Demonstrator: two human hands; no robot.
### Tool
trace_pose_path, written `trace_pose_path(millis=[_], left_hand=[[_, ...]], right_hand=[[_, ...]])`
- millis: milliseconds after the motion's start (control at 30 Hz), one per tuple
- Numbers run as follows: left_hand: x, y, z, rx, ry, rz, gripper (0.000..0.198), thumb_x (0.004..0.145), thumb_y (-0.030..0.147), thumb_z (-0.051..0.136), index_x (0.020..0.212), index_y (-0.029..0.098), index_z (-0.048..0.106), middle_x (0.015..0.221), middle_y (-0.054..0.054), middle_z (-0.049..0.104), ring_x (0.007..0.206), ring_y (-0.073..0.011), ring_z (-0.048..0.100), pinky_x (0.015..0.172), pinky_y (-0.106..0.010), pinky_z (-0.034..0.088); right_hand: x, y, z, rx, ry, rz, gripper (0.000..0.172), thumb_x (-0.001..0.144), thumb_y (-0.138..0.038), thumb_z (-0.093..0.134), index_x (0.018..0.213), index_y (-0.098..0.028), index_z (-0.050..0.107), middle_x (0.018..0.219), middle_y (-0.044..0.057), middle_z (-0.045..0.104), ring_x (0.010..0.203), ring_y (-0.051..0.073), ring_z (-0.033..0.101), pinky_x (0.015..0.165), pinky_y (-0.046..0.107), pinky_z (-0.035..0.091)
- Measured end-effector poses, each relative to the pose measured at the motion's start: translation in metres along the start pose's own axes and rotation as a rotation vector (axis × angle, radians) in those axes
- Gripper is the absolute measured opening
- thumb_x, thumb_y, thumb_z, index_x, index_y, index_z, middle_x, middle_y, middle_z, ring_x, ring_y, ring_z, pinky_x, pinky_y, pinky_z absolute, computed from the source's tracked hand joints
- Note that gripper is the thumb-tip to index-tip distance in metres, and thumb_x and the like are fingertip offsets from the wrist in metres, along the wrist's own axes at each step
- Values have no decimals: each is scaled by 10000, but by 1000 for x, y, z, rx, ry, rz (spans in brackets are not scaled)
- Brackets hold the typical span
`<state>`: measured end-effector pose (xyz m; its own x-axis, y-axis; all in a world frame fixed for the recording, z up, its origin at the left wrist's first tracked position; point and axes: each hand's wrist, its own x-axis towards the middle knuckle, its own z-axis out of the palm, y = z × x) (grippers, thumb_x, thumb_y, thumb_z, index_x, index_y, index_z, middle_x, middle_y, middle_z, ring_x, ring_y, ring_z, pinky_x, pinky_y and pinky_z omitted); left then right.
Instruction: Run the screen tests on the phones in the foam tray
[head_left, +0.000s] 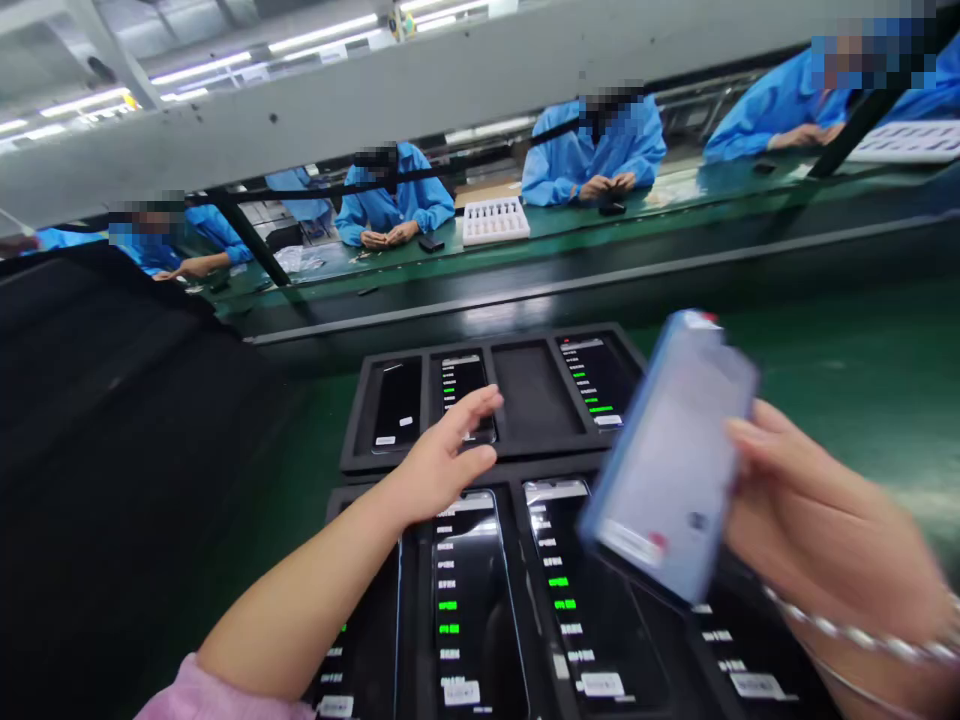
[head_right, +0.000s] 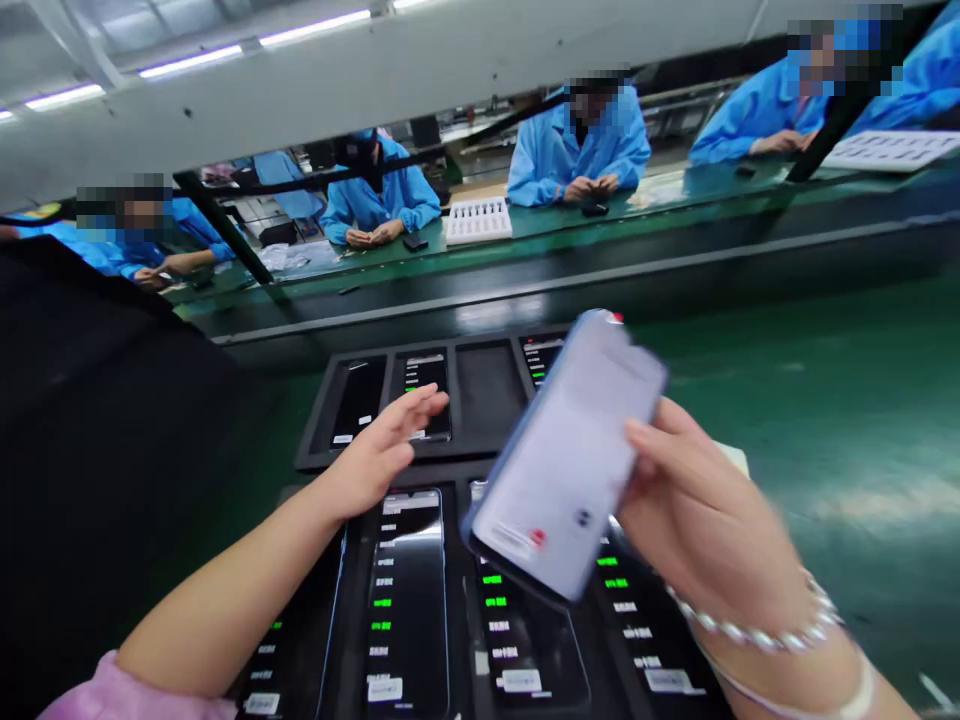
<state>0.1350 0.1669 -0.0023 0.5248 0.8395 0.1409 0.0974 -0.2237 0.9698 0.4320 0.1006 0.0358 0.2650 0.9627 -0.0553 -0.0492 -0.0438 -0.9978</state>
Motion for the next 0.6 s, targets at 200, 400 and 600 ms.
trace_pose_path(millis=[200, 400, 600], left_hand=[[-17, 19, 28, -588, -302, -314, 1052, 793, 561, 856, 1650, 322, 294, 1406, -151, 643, 1137, -300, 686, 810, -333, 550], [-17, 29, 30, -694, -205, -336, 969, 746, 453, 808, 1603, 323, 374, 1489, -124, 591, 1206, -334, 647, 840, -367, 566], [-16, 29, 26, -697, -199, -310, 945, 746, 460, 782, 1593, 316, 388, 1502, -126, 578, 1172, -332, 663, 822, -371, 571]], right_hand=[[5, 15, 41, 148, -288, 169, 418, 723, -532, 906, 1012, -300, 711, 997, 92, 724, 772, 233, 670, 634, 357, 583], [2, 29, 43, 132, -431, 106, 743, 720, -543, 912, 1367, -331, 613, 1284, 138, 686, 1053, 305, 716, 810, 429, 644], [-2, 31, 41, 32, -555, 90, 1042, 717, -535, 936, 1581, -407, 366, 1471, 140, 593, 1211, 326, 681, 901, 483, 646]])
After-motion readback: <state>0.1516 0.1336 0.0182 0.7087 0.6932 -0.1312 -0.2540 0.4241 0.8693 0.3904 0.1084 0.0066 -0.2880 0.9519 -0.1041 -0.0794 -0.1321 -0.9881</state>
